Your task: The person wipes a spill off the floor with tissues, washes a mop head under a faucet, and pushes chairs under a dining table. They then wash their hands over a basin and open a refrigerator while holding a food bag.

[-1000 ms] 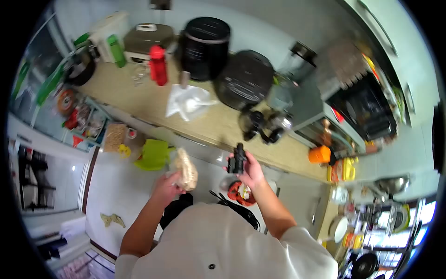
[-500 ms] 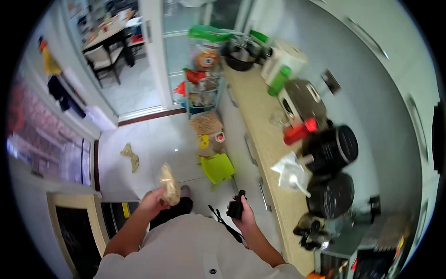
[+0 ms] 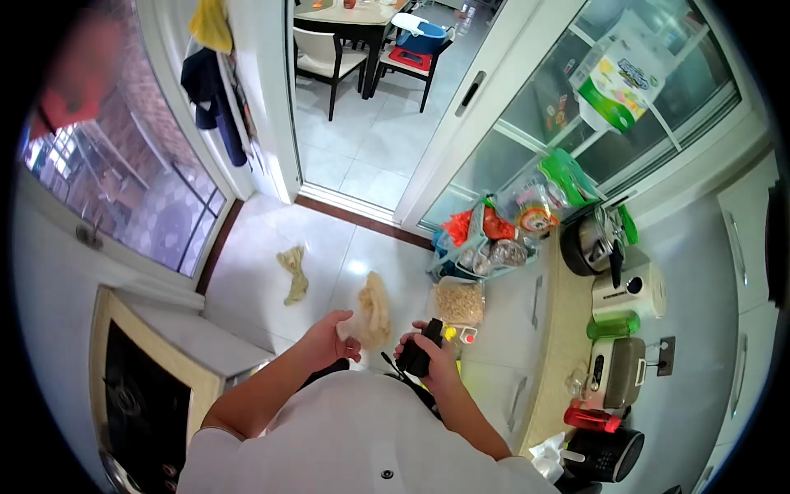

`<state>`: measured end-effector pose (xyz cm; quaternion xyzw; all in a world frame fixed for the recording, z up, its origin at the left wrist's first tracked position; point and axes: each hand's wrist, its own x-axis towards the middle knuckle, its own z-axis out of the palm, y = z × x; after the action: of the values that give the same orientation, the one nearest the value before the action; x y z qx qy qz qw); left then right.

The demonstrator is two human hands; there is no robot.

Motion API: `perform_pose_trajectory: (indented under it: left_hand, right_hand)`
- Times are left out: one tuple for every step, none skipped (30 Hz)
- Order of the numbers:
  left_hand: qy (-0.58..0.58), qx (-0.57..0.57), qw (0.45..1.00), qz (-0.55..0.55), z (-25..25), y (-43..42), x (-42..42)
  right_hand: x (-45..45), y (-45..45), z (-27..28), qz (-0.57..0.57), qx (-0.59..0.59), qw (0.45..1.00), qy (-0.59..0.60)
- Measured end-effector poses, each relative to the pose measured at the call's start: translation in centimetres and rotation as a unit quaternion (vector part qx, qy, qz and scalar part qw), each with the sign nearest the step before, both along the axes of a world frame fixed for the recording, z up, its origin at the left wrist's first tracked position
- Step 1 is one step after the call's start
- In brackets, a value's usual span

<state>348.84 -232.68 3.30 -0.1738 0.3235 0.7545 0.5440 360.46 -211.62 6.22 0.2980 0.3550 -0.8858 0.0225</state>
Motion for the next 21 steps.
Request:
perform_pose_trajectory:
  left_hand:
    - [0.000,-0.004,1.000,-0.007,0.1,0.2,-2.8]
    - [0.016,0.014,0.999,-0.029,0.4,0.8,-5.1]
    - [0.032,0.034,0.998,-0.052,0.5,1.5,-7.6]
    - [0.053,0.017,0.997,-0.054,0.5,2.2,-9.8]
    - [0.058,0.017,0.996,-0.062,0.6,3.1,-11.8]
    - [0.135,-0.021,0.984,-0.110,0.9,4.1,-14.5]
    - [0.214,-0.059,0.963,-0.155,0.9,4.9,-17.1]
    - [0.230,-0.084,0.955,-0.165,0.6,5.9,-19.9]
    - [0.235,-0.087,0.954,-0.166,0.4,6.7,-22.8]
    - [0.239,-0.090,0.952,-0.166,0.2,7.6,-25.9]
    - [0.243,-0.095,0.951,-0.164,0.2,8.4,-28.7]
    - [0.251,-0.100,0.950,-0.158,0.2,9.1,-31.6]
    - [0.250,-0.139,0.942,-0.174,0.5,9.9,-35.0]
    - [0.249,-0.180,0.932,-0.191,0.7,10.3,-38.2]
    - [0.254,-0.190,0.929,-0.191,0.5,10.3,-40.8]
    - [0.267,-0.162,0.942,-0.119,-0.3,10.4,-43.1]
    - [0.281,-0.130,0.950,-0.046,-1.1,10.6,-45.6]
    - [0.301,-0.061,0.952,-0.006,-1.7,10.7,-48.0]
    - [0.300,-0.063,0.952,-0.008,-2.5,10.3,-50.0]
    - [0.224,0.025,0.974,0.017,-3.3,10.0,-52.4]
    - [0.146,0.114,0.982,0.037,-3.2,10.7,-55.2]
  right_hand:
    - [-3.1,0.1,0.6,0.010,0.056,0.998,-0.013]
    - [-5.8,0.4,0.8,0.024,0.130,0.991,-0.033]
    - [-8.1,0.6,0.2,0.014,0.128,0.991,-0.035]
    - [-10.8,1.1,-1.0,0.031,0.230,0.972,-0.025]
    - [-13.5,1.7,-1.7,0.047,0.330,0.943,-0.013]
    - [-16.4,2.0,-1.0,0.045,0.339,0.939,-0.038]
    - [-19.0,2.7,-0.8,0.056,0.323,0.944,-0.027]
    - [-21.9,3.7,-0.7,0.057,0.317,0.946,-0.042]
    - [-24.7,4.6,-0.6,0.062,0.310,0.947,-0.059]
    - [-27.8,5.6,-0.6,0.057,0.281,0.957,-0.049]
    - [-30.8,6.7,-1.1,0.059,0.282,0.957,-0.037]
    - [-34.0,7.6,-1.7,0.076,0.277,0.958,-0.027]
    - [-37.6,8.8,-1.8,0.095,0.273,0.957,-0.015]
    - [-41.1,9.5,-2.1,0.125,0.280,0.952,-0.022]
    - [-44.6,10.3,-1.2,0.157,0.252,0.955,-0.009]
    - [-48.0,10.7,-0.9,0.180,0.244,0.953,0.004]
    - [-51.7,11.0,-0.6,0.203,0.240,0.949,0.019]
    - [-55.2,11.3,0.9,0.250,0.244,0.937,0.024]
    - [-58.7,11.3,-0.7,0.268,0.187,0.944,0.041]
    - [-61.7,11.1,-0.2,0.277,0.176,0.943,0.050]
    - [-65.2,11.2,0.3,0.283,0.166,0.943,0.059]
